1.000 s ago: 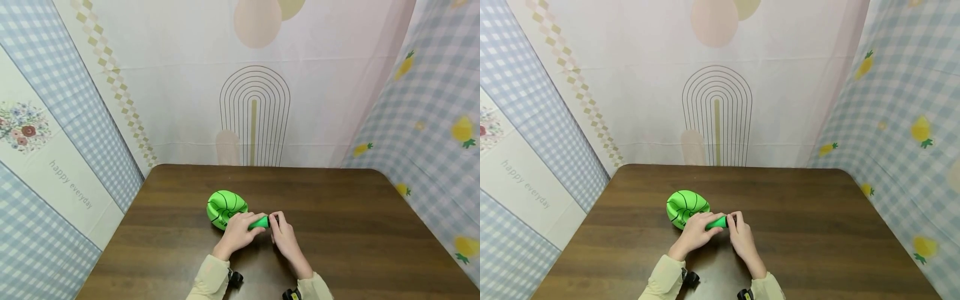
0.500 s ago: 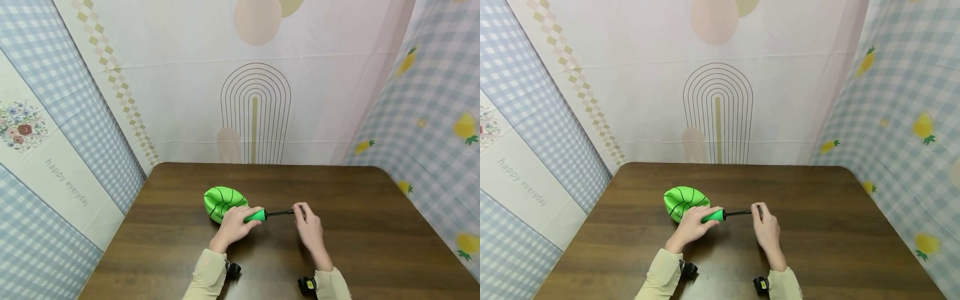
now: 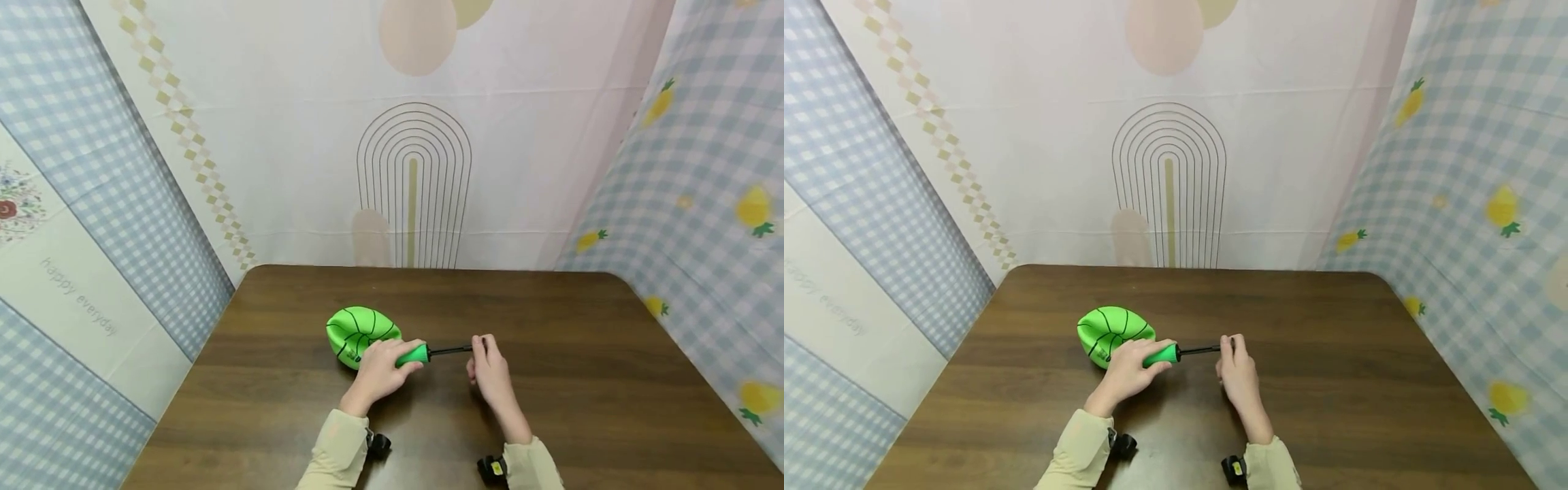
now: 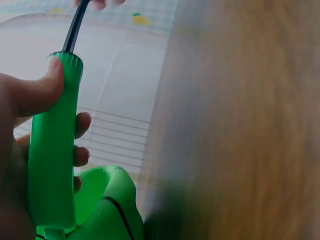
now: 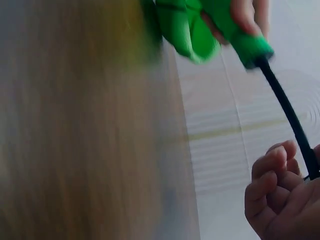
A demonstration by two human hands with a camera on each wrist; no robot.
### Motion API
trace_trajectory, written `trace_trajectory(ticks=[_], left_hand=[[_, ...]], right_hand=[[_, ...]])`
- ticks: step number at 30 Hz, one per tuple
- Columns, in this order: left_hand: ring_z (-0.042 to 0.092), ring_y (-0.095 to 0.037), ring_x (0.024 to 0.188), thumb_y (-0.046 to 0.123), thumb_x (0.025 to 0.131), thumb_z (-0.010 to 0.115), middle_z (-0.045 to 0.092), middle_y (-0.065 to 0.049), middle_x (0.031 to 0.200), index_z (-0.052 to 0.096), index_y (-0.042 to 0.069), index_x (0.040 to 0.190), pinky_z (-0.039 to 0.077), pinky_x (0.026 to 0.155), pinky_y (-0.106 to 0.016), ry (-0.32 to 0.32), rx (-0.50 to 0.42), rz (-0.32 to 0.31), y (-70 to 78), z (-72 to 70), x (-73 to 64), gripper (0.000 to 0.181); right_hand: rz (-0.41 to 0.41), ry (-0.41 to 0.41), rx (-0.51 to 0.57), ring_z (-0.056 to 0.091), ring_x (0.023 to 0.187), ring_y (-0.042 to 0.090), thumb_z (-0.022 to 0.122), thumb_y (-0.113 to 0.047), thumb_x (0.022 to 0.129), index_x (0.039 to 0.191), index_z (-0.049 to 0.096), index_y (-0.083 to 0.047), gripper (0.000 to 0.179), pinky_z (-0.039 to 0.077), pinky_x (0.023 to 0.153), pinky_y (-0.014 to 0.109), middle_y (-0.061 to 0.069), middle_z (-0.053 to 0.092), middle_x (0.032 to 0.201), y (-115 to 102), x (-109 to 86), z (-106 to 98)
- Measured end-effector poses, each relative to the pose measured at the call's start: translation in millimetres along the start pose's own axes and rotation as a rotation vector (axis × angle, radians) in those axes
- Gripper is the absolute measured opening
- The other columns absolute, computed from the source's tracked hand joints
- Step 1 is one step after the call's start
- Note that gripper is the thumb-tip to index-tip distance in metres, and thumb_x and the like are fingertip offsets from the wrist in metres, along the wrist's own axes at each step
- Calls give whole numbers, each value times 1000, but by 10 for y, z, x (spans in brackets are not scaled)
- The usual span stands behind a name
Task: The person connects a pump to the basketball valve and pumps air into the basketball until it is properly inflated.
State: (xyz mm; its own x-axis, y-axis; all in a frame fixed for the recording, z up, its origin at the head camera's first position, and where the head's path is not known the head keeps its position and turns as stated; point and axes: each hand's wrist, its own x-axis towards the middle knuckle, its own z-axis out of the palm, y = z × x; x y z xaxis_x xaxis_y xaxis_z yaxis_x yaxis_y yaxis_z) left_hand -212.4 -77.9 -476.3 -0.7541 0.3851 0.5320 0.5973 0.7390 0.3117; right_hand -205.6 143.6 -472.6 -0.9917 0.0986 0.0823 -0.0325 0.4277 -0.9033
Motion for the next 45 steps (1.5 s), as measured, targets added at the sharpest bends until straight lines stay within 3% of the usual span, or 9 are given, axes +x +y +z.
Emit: trace_trajectory(ticks=[6, 11, 20, 24, 33, 37, 41, 45], left_hand=[[66, -15, 79, 34, 78, 77, 73, 2, 90, 72, 22, 115, 48, 72, -32, 48, 33, 21, 53, 52, 28, 39], [65, -14, 77, 35, 78, 77, 72, 4, 86, 72, 21, 113, 46, 69, -30, 75, 72, 55, 96, 76, 28, 38], [62, -10, 74, 35, 80, 76, 72, 6, 87, 72, 22, 115, 46, 69, -27, 43, 11, 58, 82, 104, -41, 38], [62, -10, 74, 35, 82, 75, 72, 6, 88, 71, 22, 117, 46, 69, -26, 36, -13, 77, 90, 111, -41, 37], [63, -10, 76, 33, 79, 76, 72, 7, 88, 71, 23, 117, 46, 70, -28, 82, -42, 123, 70, 63, 28, 39], [66, -13, 82, 34, 80, 76, 74, 6, 93, 71, 25, 118, 45, 72, -31, 60, -23, 84, 27, -4, 24, 40], [67, -15, 91, 33, 80, 76, 74, 5, 101, 70, 27, 119, 46, 78, -35, 23, -6, 25, -37, -67, -8, 40], [65, -13, 88, 32, 79, 77, 73, 5, 99, 70, 27, 119, 45, 79, -35, 30, -9, 23, -74, -83, -9, 41]], right_hand=[[-19, -111, 54, 46, 43, 15, 38, -33, 105, 102, 40, -6, 26, 42, 46, 27, -1, 45, 50, -124, -76, 241], [-25, -196, 15, 46, 41, 14, 40, -36, 104, 107, 39, -7, 30, 42, 46, 26, -1, 46, 50, -181, -141, 369], [-11, -215, 24, 45, 42, 14, 37, -35, 105, 101, 42, -8, 28, 42, 46, 26, 1, 46, 52, -154, -192, 395], [-10, -198, 12, 45, 42, 13, 37, -34, 105, 98, 44, -8, 28, 42, 46, 26, -1, 46, 52, -132, -197, 353], [-85, -81, -194, 47, 48, 8, 44, -42, 102, 98, 56, -18, 27, 36, 52, 26, -4, 51, 55, -130, -141, 162], [-102, -17, -162, 47, 48, 8, 45, -39, 102, 99, 57, -17, 26, 37, 52, 26, -3, 50, 56, -121, -112, 68], [-67, 64, -72, 48, 46, 11, 45, -36, 103, 99, 58, -12, 27, 39, 53, 25, -1, 50, 56, -78, -83, -61], [-52, 120, -30, 49, 46, 12, 45, -36, 103, 102, 59, -10, 30, 42, 55, 23, -2, 49, 56, -45, -66, -160]])
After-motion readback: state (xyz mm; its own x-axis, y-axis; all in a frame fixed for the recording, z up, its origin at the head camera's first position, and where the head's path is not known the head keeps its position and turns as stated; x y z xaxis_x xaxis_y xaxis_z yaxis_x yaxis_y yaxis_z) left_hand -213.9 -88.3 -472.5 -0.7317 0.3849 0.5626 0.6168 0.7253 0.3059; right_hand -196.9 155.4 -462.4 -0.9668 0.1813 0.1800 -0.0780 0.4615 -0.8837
